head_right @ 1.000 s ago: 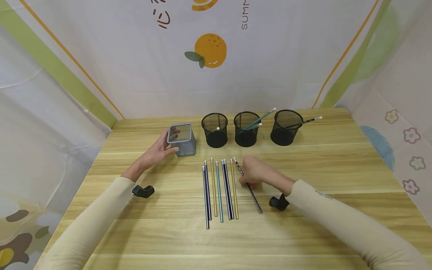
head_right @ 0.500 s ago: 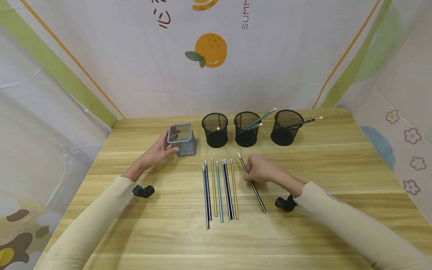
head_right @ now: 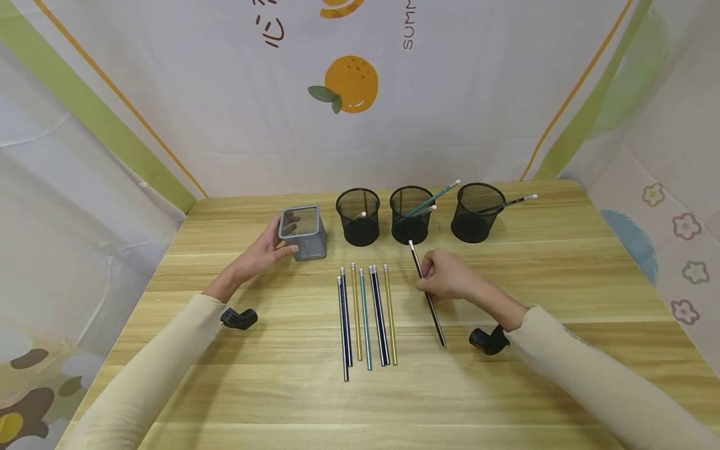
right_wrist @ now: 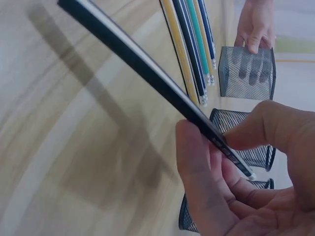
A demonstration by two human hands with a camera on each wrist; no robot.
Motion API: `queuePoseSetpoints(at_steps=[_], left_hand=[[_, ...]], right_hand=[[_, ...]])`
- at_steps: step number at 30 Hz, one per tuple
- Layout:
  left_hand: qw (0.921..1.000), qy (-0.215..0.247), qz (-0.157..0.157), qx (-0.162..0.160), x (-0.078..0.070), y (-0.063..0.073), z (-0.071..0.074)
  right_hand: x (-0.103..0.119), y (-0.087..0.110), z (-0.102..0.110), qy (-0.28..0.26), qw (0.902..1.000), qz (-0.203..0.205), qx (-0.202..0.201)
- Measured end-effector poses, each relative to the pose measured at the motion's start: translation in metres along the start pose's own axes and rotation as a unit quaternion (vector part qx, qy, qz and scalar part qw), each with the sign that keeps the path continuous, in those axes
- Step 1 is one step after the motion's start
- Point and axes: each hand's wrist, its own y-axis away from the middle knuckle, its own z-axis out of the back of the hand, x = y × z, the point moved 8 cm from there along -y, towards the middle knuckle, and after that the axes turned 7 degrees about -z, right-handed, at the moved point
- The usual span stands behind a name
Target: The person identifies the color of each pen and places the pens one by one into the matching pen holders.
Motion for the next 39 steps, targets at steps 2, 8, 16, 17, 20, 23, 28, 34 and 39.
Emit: queuePoseSetpoints(at_steps=[2,8,16,17,20,23,28,34,39], left_hand=[[1.0000,0.000,-0.001,0.001,0.000,0.000,0.000],[1.0000,0.000,0.002,0.001,0.001,0.000,0.000],[1.0000,-0.005,-0.001,-0.001,0.001,0.000,0.000],[1.0000,-0.005,-0.002,-0.002,0.000,0.000,0.000],[1.0000,-0.006,-0.001,-0.002,0.000,0.000,0.000],[1.0000,-0.008,0.001,-0.002,0.000,0.000,0.000],[0.9999,-0.011,0.004,-0.001,-0.001,0.001,0.000],[0.9999,-0.010,0.005,0.001,0.000,0.001,-0.001],[1.0000,-0.006,0.003,0.000,0.000,0.002,0.000]], right_hand=[[-0.001,0.001,0.004,-0.020,0.9998,-0.001,-0.004],[0.003,0.007,0.018,-0.049,0.9982,0.015,-0.031],[0.004,0.011,0.023,-0.080,0.9965,0.007,-0.022],[0.003,0.011,0.023,-0.087,0.9961,0.005,-0.018],[0.000,0.012,0.024,-0.107,0.9942,-0.003,-0.012],[-0.006,0.013,0.027,-0.120,0.9926,-0.010,-0.017],[-0.015,0.017,0.037,-0.125,0.9915,-0.013,-0.034],[-0.021,0.021,0.052,-0.127,0.9894,-0.017,-0.067],[-0.021,0.023,0.067,-0.127,0.9873,-0.013,-0.094]])
